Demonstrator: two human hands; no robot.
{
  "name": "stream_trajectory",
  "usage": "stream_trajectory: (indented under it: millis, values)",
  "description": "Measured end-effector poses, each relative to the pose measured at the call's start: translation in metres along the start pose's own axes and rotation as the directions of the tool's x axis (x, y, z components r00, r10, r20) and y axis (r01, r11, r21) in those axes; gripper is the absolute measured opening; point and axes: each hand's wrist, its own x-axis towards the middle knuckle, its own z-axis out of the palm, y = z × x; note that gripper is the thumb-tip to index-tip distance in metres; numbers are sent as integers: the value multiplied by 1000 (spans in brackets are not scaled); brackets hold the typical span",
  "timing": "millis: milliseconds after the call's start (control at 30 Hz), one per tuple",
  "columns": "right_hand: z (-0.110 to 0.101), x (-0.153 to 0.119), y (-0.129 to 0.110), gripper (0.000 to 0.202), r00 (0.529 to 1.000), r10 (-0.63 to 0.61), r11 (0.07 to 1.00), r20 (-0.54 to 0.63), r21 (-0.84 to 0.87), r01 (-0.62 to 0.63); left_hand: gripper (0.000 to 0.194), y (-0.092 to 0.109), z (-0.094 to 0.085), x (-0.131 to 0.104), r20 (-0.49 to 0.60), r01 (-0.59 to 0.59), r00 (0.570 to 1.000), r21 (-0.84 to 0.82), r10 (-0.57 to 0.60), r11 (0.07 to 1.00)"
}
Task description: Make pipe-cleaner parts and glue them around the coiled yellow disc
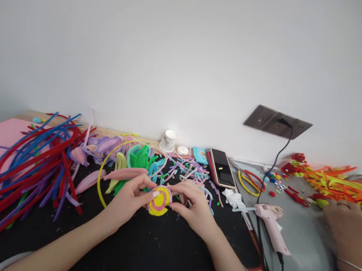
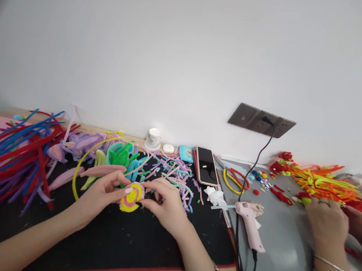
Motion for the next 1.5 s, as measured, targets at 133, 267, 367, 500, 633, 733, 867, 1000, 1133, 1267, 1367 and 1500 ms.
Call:
stream_trajectory:
  millis: [133, 267, 367, 500, 633, 733, 867, 1000, 1133, 1267, 1367, 1500]
  values:
    - [0, -1, 1, 30, 1000, -11, 1000, 7, 19, 11, 26, 0, 1, 0, 25, 18, 1000, -42, -17, 999]
    - [2, -1, 2, 30, 1000, -27, 997, -7, 68, 27, 25, 1, 2, -2, 68, 64, 996, -118, -56, 991]
    - [2, -1, 1, 29, 1000, -30, 994, 2, 102, 30, 26, 2, 1, -4, 95, 102, 992, -165, -87, 981]
    - [1, -2, 0, 27, 1000, -23, 990, 15, 136, 20, 25, 4, 1, -6, 121, 123, 988, -197, -101, 973]
    - [1, -1, -1, 28, 1000, -7, 989, 18, 150, 4, 24, 3, 1, -5, 130, 135, 986, -220, -108, 966]
    - [1, -1, 0, 28, 1000, -6, 988, 11, 155, 4, 24, 1, 1, -4, 136, 136, 985, -224, -107, 965]
    - [1, -1, 1, 27, 1000, -21, 987, 8, 162, 20, 25, 0, 1, -3, 129, 129, 986, -205, -104, 970]
    - [1, 0, 3, 26, 1000, -19, 989, 11, 145, 17, 26, 2, 1, -4, 109, 113, 990, -172, -95, 979]
    - [1, -1, 5, 26, 1000, -12, 989, 21, 151, 8, 26, 1, 1, -3, 91, 94, 992, -140, -82, 986]
    - [1, -2, 6, 26, 999, 4, 985, 33, 175, -10, 26, -1, 1, -3, 88, 89, 993, -126, -79, 988]
    - [1, -2, 5, 27, 999, 21, 981, 47, 190, -29, 27, -1, 0, -3, 87, 84, 993, -117, -74, 990]
    - [0, -1, 4, 30, 997, 37, 976, 69, 210, -51, 27, 0, 0, -3, 87, 73, 994, -102, -64, 992]
